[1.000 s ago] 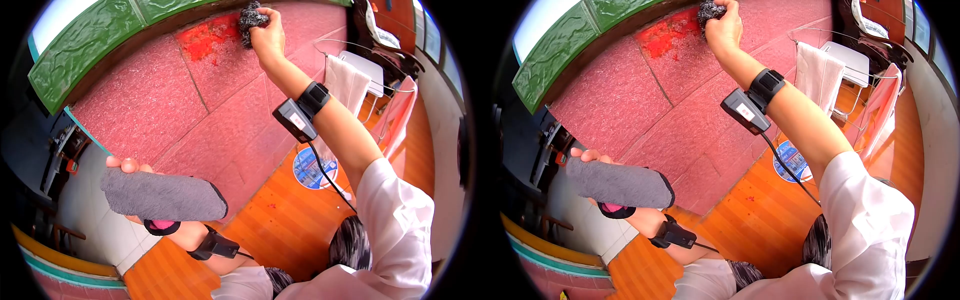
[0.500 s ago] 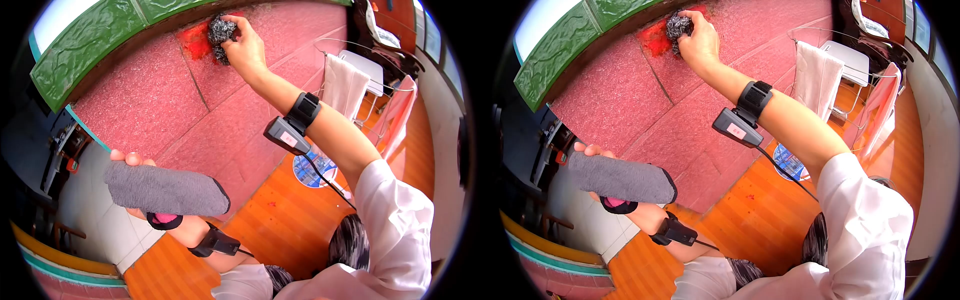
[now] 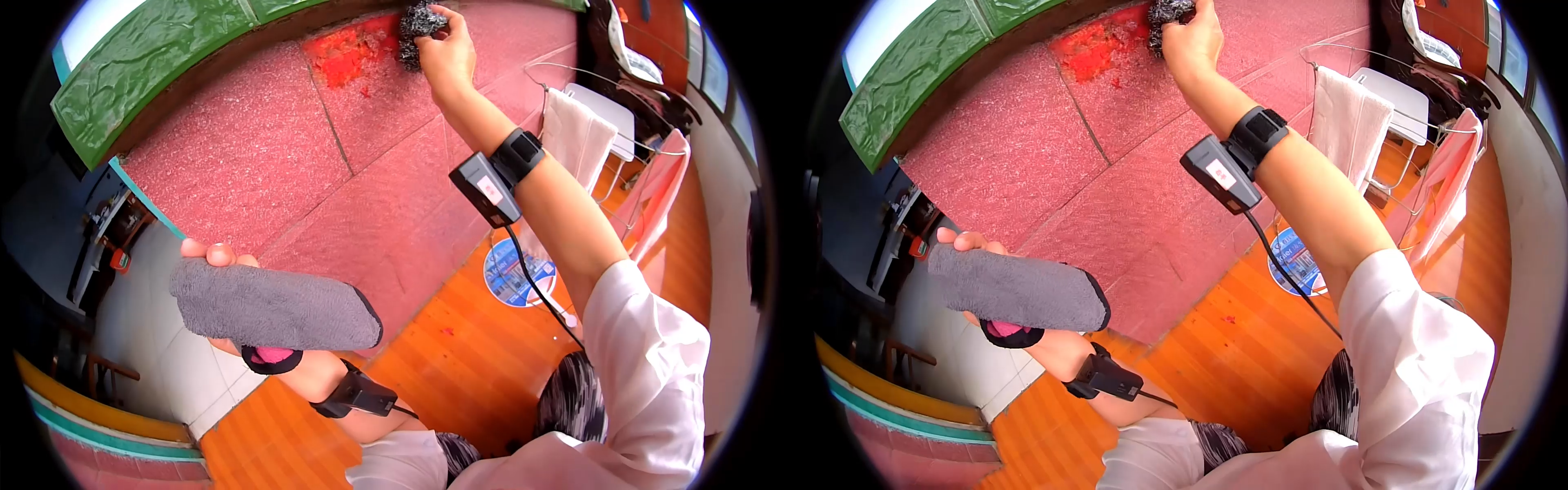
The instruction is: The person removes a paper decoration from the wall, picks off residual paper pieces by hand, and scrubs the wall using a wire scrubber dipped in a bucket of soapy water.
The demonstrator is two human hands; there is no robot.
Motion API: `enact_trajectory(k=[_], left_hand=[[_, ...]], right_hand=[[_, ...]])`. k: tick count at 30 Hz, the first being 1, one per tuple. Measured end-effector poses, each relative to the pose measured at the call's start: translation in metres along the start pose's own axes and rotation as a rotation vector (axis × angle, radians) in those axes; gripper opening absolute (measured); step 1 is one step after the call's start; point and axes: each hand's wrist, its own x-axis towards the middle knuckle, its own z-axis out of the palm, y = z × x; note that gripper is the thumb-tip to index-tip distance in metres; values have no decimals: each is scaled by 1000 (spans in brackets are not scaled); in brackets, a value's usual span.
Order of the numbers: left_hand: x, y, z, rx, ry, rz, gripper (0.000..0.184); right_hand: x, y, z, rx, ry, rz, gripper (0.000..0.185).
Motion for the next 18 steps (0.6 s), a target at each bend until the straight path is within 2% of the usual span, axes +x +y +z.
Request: enact_trajectory(k=[2, 4, 6, 7, 8, 9, 10, 12, 14, 16, 18], left_hand=[[4, -1, -1, -118, -126, -94, 43], [5, -2, -2, -172, -120, -95, 43], [-1, -5, -2, -228, -105, -103, 43], [-7, -8, -1, -79, 95, 31, 42], [-9, -8, -2, -6, 191, 104, 41], [-10, -7, -2, 75, 292, 170, 41], [-9, -6, 0, 74, 301, 167, 41], [-4, -5, 6, 72, 313, 163, 41], [9, -5, 17, -140, -40, -23, 42], [8, -6, 14, -84, -33, -5, 42], [4, -9, 12, -26, -23, 16, 43]], right_hand=[[-5, -7, 6, -47, 0, 13, 44], [-28, -14, 13, -309, -15, -192, 45], [-43, -10, 17, -252, -114, -361, 44], [-43, -14, 12, -203, -149, -304, 44], [-42, -18, 7, -149, -185, -250, 43], [-29, -16, 4, -41, -119, -152, 42], [-16, -19, 5, 65, -57, -53, 42], [-10, -15, 9, -38, -27, -138, 38], [-28, -19, 17, -291, 6, -131, 41], [-48, -14, 23, -275, -21, -329, 40], [-58, -17, 17, -261, -138, -378, 40]])
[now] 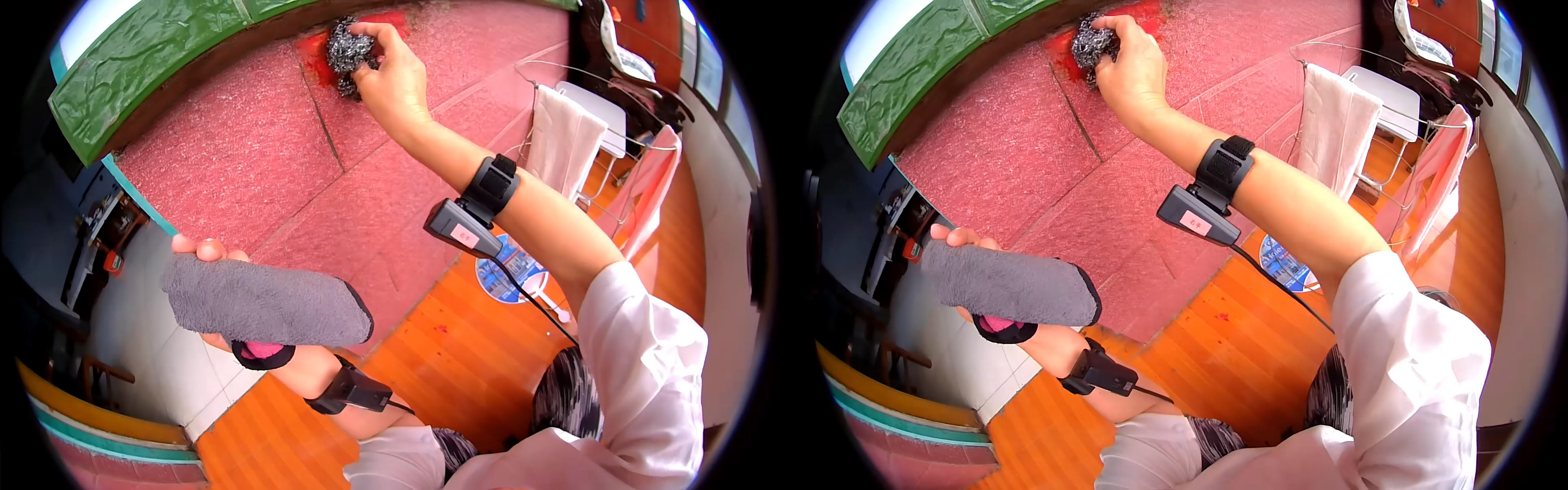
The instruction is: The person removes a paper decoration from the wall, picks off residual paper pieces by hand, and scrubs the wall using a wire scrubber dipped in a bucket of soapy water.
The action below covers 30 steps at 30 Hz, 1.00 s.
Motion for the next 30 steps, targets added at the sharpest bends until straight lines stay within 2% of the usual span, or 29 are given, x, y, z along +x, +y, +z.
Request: enact_trajectory(k=[1, 3, 4, 5, 6, 8, 9, 10, 12, 14, 15, 17, 18, 21, 22, 24, 26, 28, 30], left_hand=[[-4, -2, -2, 77, 165, 82, 43], [-11, 2, -9, 159, 330, 170, 43], [-10, 7, -10, 147, 314, 145, 43], [-9, 9, -11, 142, 303, 133, 43], [-7, 12, -11, 138, 292, 121, 43], [12, 7, 12, -145, -22, -138, 42], [5, 8, 6, -147, -17, -144, 42], [-1, 8, -1, 41, 102, -14, 42], [-11, 9, -13, 228, 217, 123, 42], [-8, 6, -5, 111, 256, 151, 43], [-5, 5, -1, 74, 272, 160, 43], [8, 6, 8, -222, -67, -91, 43], [8, 6, 7, -220, -64, -92, 43], [2, 8, -3, -256, -96, -132, 43], [-9, 10, -9, -219, 133, 15, 43], [-12, 11, -9, -174, 366, 163, 43], [1, 5, 2, -173, -14, -17, 44], [4, 4, 4, -200, -18, -29, 44], [2, 3, 5, -228, -16, -53, 44]], right_hand=[[1, 1, -5, 60, -55, -18, 40], [16, 11, -11, 155, 20, 99, 39], [23, 15, -12, 153, 85, 140, 39], [25, 16, -8, 99, 35, 236, 38], [19, 17, 0, 46, 104, 138, 38], [3, 1, 6, 17, 42, 49, 34], [-5, -4, 3, 78, -16, 3, 34], [-9, -7, 0, 133, -54, -9, 34], [-6, -4, -8, 186, -128, -1, 34], [10, -4, -13, 280, -4, 173, 34], [20, 7, -6, 163, 84, 87, 36], [11, 1, 3, 67, 66, 35, 36], [6, -1, 6, -29, 54, -23, 36], [-12, -9, -3, 156, -134, -45, 33], [-12, -8, -7, 212, -187, -30, 33], [6, -2, -10, 166, -19, -46, 33], [12, -1, -4, 114, 20, -3, 33], [5, -6, 4, 57, 65, -213, 34], [-9, -9, -2, 8, -104, -164, 34]])
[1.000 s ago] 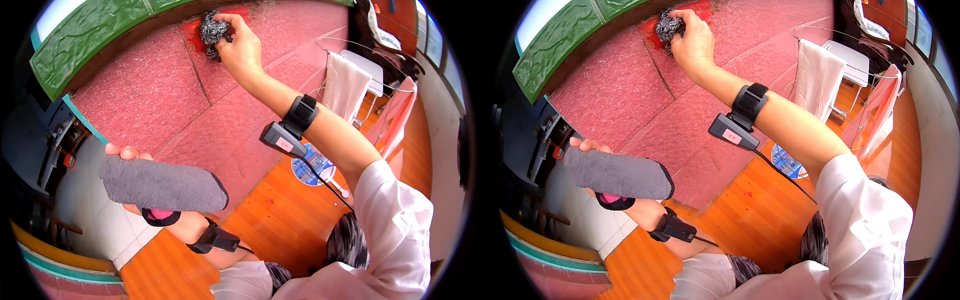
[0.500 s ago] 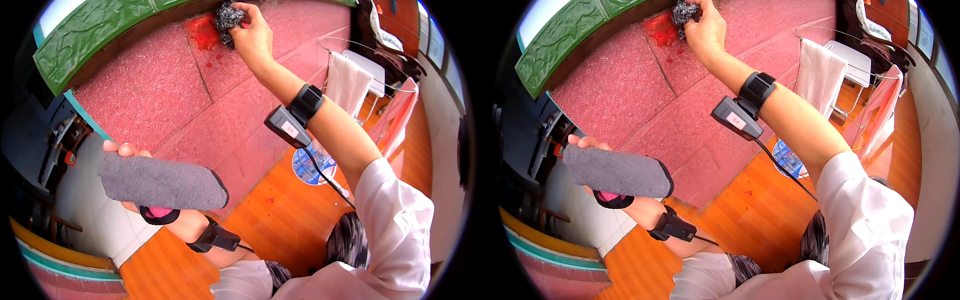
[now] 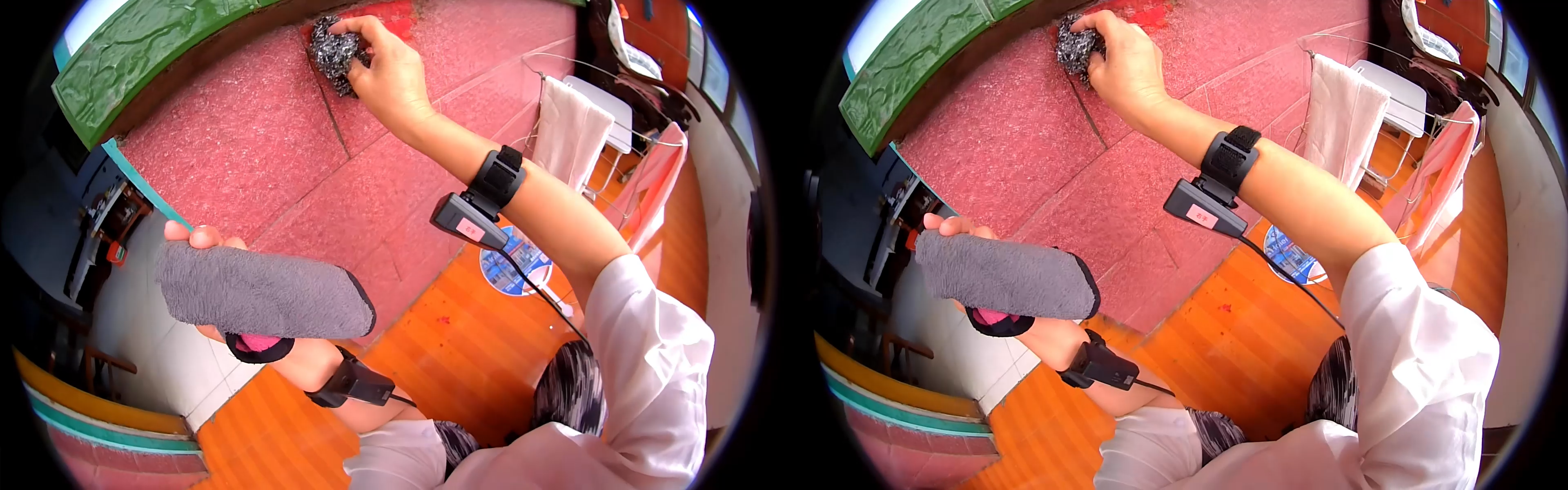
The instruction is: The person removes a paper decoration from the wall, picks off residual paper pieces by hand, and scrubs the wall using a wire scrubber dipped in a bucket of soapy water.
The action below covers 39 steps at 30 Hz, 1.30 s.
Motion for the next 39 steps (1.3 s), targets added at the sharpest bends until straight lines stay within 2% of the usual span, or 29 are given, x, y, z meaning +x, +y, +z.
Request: enact_trajectory(k=[2, 3, 4, 5, 6, 8, 9, 10, 11, 12, 16, 18, 20, 21, 24, 26, 27, 28, 30, 31, 32, 34, 36, 37, 38, 39], left_hand=[[-4, -4, -1, 18, 90, 112, 44], [-5, -1, -4, 14, 91, 108, 44], [-3, 5, -6, -72, 12, 17, 44], [-4, 4, -7, -115, -28, -28, 43], [-5, 4, -9, -156, -66, -75, 43], [-2, -4, -2, -72, -59, 65, 43], [-1, -5, 0, -43, -58, 113, 43], [1, -1, 0, -131, -73, 4, 44], [3, 3, 0, -219, -91, -104, 44], [3, 6, -2, -220, -99, -101, 44], [3, 12, -7, -102, -145, -81, 46], [3, 11, -7, -57, -151, -73, 47], [5, 5, -5, -21, -181, -51, 48], [6, 2, -5, -25, -178, -56, 48], [6, -5, -4, 40, -147, 0, 46], [0, -6, -1, 123, -8, 110, 44], [-2, -3, -3, 128, -3, 112, 44], [-1, 1, -6, 10, -57, 41, 44], [3, 2, -7, -110, -114, -30, 44], [5, 1, -7, -103, -116, -54, 44], [6, 1, -6, -97, -116, -79, 44], [3, 3, -12, -54, -93, -57, 44], [-1, 6, -16, -10, -71, -33, 45], [1, 5, -11, -8, -84, -50, 45], [3, 5, -9, -1, -101, -65, 45], [4, 8, -11, 1, -99, -66, 45]], right_hand=[[1, -2, -8, 127, -77, 15, 35], [7, -2, -12, 247, -16, 69, 34], [16, -6, -16, 368, 48, 121, 33], [20, -3, -15, 213, 94, 106, 33], [17, -2, -10, 213, 94, 108, 33], [9, -2, 1, 4, 95, -41, 36], [2, -2, 2, 41, 24, -29, 36], [-4, -5, -4, 33, -102, -6, 35], [-7, 0, -7, 77, -125, -14, 35], [-8, 5, -10, 123, -149, -27, 36], [30, 40, -21, 59, 128, 337, 41], [33, 47, -14, 6, 95, 387, 44], [13, 30, -1, -131, 153, 85, 45], [2, 21, -2, -2, 55, 71, 35], [-1, 15, -12, 102, -48, 42, 36], [21, 20, -17, 93, 83, 197, 33], [30, 23, -18, 34, 90, 286, 31], [28, 23, -11, 38, 89, 285, 31], [18, 20, 5, 61, 231, -58, 34], [11, 10, 0, -42, 97, 2, 30], [4, 7, -3, 27, 62, -66, 31], [0, 1, -16, 221, -145, 77, 34], [13, 6, -19, 83, 29, 46, 36], [24, 9, -17, 270, 88, -29, 32], [24, 12, -10, 273, 87, -26, 32], [20, 16, -3, 165, 113, -142, 33]])
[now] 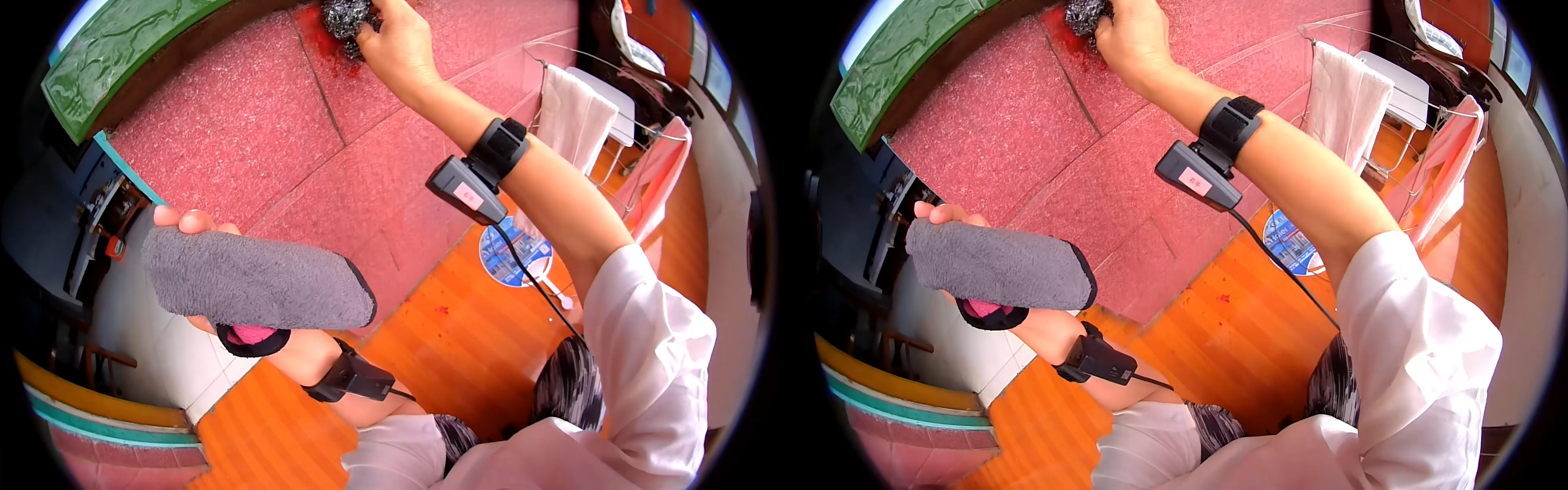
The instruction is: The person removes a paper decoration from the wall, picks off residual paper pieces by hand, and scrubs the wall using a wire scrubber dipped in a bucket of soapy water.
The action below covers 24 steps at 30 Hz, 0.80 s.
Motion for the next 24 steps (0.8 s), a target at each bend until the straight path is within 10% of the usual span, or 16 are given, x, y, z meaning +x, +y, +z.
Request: enact_trajectory(k=[6, 9, 15, 17, 21, 24], left_hand=[[3, -11, 14, -140, 8, -67, 45], [-4, -12, 14, 343, 249, 297, 44], [-3, -22, 45, -132, 30, -38, 43], [-18, -29, 48, -159, -11, -124, 42], [-43, -37, 54, -157, 1, -179, 40], [-50, -31, 54, -113, 61, -164, 39]], right_hand=[[-73, -10, -10, -54, -358, -88, 32], [-122, -12, -25, 35, -487, 22, 36], [-224, -13, -59, 92, -792, 334, 37], [-255, -16, -72, 43, -1367, 658, 39], [-312, -15, -83, -90, -1670, 640, 41], [-369, -1, -94, -228, -1547, 819, 39]])
